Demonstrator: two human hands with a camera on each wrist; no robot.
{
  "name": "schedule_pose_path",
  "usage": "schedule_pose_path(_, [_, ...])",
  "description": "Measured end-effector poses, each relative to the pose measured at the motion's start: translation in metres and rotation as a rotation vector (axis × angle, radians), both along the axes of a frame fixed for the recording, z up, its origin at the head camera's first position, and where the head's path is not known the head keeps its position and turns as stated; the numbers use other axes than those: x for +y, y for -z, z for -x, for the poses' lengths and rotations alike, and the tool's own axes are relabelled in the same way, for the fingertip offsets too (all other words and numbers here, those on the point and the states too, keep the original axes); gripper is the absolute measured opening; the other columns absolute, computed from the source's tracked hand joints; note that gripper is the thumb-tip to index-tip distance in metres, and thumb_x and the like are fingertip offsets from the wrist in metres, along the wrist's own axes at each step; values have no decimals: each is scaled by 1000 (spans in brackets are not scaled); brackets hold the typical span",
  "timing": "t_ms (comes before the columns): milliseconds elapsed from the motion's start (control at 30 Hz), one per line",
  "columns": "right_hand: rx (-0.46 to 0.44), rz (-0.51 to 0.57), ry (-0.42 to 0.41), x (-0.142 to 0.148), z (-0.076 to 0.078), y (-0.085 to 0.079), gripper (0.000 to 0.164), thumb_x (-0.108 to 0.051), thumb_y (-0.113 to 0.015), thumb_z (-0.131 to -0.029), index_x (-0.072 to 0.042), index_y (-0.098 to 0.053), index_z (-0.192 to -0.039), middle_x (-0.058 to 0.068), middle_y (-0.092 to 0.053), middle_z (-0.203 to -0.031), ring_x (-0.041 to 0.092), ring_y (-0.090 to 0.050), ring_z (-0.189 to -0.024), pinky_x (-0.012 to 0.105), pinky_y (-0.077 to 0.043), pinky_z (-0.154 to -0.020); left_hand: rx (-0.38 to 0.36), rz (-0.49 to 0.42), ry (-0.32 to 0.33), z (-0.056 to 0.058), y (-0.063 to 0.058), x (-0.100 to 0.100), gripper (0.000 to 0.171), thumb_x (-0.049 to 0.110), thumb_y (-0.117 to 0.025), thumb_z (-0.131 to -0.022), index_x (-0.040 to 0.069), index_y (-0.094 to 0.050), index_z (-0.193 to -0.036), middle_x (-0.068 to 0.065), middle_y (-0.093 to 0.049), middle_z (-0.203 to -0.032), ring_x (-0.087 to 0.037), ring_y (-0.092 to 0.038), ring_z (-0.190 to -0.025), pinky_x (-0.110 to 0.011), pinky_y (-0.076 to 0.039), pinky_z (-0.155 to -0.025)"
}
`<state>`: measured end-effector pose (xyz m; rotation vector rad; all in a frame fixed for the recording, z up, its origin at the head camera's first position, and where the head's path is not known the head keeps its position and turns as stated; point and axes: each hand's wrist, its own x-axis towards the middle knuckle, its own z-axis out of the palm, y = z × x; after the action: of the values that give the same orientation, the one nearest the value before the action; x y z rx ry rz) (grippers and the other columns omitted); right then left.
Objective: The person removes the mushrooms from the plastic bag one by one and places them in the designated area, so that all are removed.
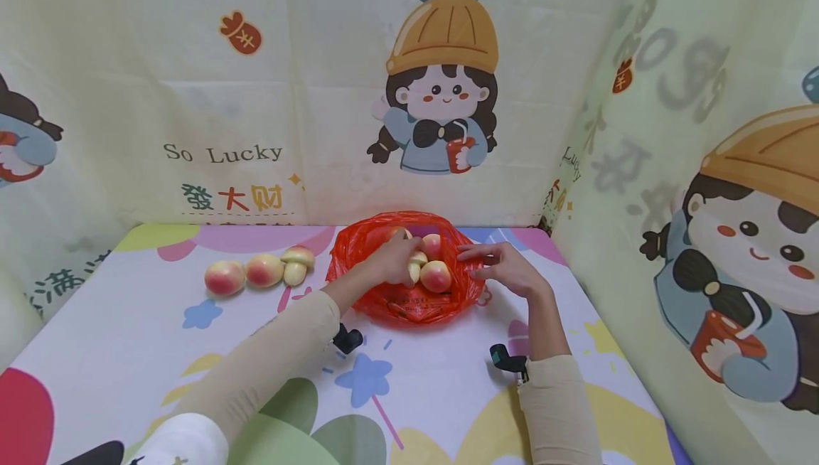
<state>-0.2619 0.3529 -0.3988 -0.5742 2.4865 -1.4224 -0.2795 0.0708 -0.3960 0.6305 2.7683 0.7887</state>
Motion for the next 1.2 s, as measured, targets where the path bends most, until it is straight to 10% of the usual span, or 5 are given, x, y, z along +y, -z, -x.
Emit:
schedule_pose_path(700, [-9, 3, -2, -1, 1, 0, 35, -6, -70, -93, -9, -74, -128, 10, -59, -151, 41, -45, -143, 32, -59, -95, 50, 1, -18, -3, 9, 4, 90, -1, -80, -84, 24, -39, -161, -14, -41, -136, -20, -60, -84, -22, -58, -65])
schedule_pose_path(1200, [0, 0, 5, 1, 1, 1, 35, -5, -69, -93, -10, -75, -127, 9, -60, -150, 37, -48, -141, 34, -58, -95, 94, -45, 17, -7, 9, -4, 76, 1, -83, -80, 15, -57, -149, -9, -51, -128, -21, -53, -107, -24, -59, -76])
